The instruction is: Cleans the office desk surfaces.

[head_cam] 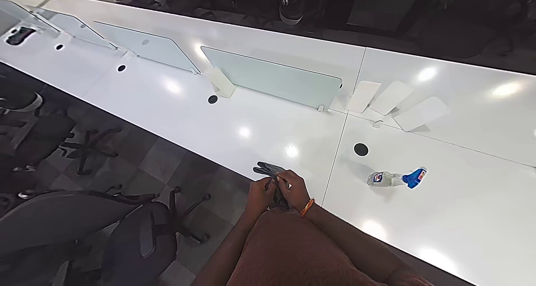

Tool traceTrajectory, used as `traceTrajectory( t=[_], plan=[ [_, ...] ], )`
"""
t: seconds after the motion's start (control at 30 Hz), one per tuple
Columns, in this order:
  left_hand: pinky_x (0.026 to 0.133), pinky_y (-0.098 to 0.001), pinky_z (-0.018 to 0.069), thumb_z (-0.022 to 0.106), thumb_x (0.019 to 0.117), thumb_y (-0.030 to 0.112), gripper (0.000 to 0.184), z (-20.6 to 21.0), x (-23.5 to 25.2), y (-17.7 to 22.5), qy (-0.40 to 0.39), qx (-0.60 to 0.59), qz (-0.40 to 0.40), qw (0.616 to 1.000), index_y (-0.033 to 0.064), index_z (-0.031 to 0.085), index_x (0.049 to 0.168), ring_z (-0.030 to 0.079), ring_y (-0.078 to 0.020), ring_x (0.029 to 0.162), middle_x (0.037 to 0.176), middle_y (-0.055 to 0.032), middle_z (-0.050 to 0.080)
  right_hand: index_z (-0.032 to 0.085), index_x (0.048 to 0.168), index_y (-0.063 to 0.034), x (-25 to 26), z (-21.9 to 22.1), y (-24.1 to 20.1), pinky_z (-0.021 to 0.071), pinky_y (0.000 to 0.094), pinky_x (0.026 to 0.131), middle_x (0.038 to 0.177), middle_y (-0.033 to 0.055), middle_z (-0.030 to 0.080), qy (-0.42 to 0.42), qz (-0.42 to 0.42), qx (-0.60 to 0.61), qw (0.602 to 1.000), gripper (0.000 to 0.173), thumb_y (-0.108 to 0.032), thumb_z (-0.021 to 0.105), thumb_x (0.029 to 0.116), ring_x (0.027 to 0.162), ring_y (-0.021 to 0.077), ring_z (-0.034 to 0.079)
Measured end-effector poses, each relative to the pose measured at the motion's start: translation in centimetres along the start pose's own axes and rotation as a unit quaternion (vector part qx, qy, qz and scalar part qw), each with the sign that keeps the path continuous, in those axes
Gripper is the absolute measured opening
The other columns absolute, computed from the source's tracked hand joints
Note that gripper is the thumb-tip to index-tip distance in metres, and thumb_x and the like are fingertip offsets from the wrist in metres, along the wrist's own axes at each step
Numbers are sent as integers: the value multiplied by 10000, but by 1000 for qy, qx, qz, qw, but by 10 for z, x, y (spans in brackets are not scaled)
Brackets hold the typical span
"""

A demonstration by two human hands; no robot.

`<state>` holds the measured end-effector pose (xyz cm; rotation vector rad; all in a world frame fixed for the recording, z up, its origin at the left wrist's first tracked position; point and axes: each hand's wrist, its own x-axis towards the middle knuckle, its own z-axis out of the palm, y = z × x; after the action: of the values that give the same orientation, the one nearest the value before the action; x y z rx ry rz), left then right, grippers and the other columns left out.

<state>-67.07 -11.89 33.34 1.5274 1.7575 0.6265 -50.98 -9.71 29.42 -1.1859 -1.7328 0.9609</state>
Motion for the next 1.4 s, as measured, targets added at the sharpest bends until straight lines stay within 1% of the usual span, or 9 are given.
traceTrajectory(
  t=[0.17,0.33,0.47,0.6,0.73,1.0,1.17,1.3,1.4],
  plan=[
    [544,-307,472,535,1002,252,304,1,-2,-1,-8,4,6,1000,101,709,804,545,-80,530,603,20,589,768,1106,-27,-2,-1,-2,585,323,907,1032,135,733,-28,-47,-30,998,230,-134,598,992,972,204,712],
    [540,-300,457,528,1008,230,307,-1,-4,-1,-17,-8,2,1000,94,690,786,526,-80,523,589,23,562,715,1243,-24,-2,-1,2,544,360,993,1154,165,692,-91,-66,-52,992,336,-152,586,961,1106,256,664],
    [546,-300,461,528,1002,242,300,-3,-5,-3,-28,-12,9,999,91,701,810,526,-79,525,596,19,569,712,1242,-14,-2,0,3,528,353,1019,1168,170,691,-97,-59,-49,992,329,-156,589,970,1126,258,657],
    [617,-284,520,590,937,155,173,-3,-5,-11,-58,-106,7,993,57,731,962,604,-62,621,727,5,671,740,1181,-19,1,0,5,548,341,988,1112,152,708,-69,-45,-27,996,277,-119,567,988,1073,234,679],
    [781,-298,599,589,937,23,250,-2,-6,-17,-73,-222,-12,972,2,714,1153,716,-101,814,943,-61,761,757,1159,-37,1,2,8,557,354,968,1082,134,722,-41,-47,-19,998,270,-110,573,976,1044,217,687],
    [799,-288,603,577,994,45,257,-2,-9,-10,-62,-257,-36,964,-12,692,1217,723,-102,824,957,-66,767,761,1143,-39,2,5,6,564,331,950,1068,127,723,-9,-28,-15,999,258,-125,580,980,1023,197,691],
    [681,-260,583,543,992,6,266,4,-6,-8,25,-277,-74,958,-46,671,1219,676,-83,679,834,-54,737,763,1137,-26,2,5,8,576,288,922,1066,119,726,45,-19,-11,999,259,-98,586,963,1001,164,697],
    [727,-287,610,527,1015,8,283,5,-2,-5,59,-305,-114,944,-62,644,1263,710,-113,732,891,-94,749,769,1132,-28,0,6,5,576,322,933,1067,142,730,41,-32,-36,998,258,-87,595,951,1020,209,700],
    [744,-291,615,510,1032,28,245,5,-1,4,61,-319,-124,938,-62,665,1200,719,-121,747,870,-91,746,777,1128,-47,0,8,2,578,350,928,1059,134,731,21,-51,-49,997,253,-89,604,948,1019,222,699]
  ],
)
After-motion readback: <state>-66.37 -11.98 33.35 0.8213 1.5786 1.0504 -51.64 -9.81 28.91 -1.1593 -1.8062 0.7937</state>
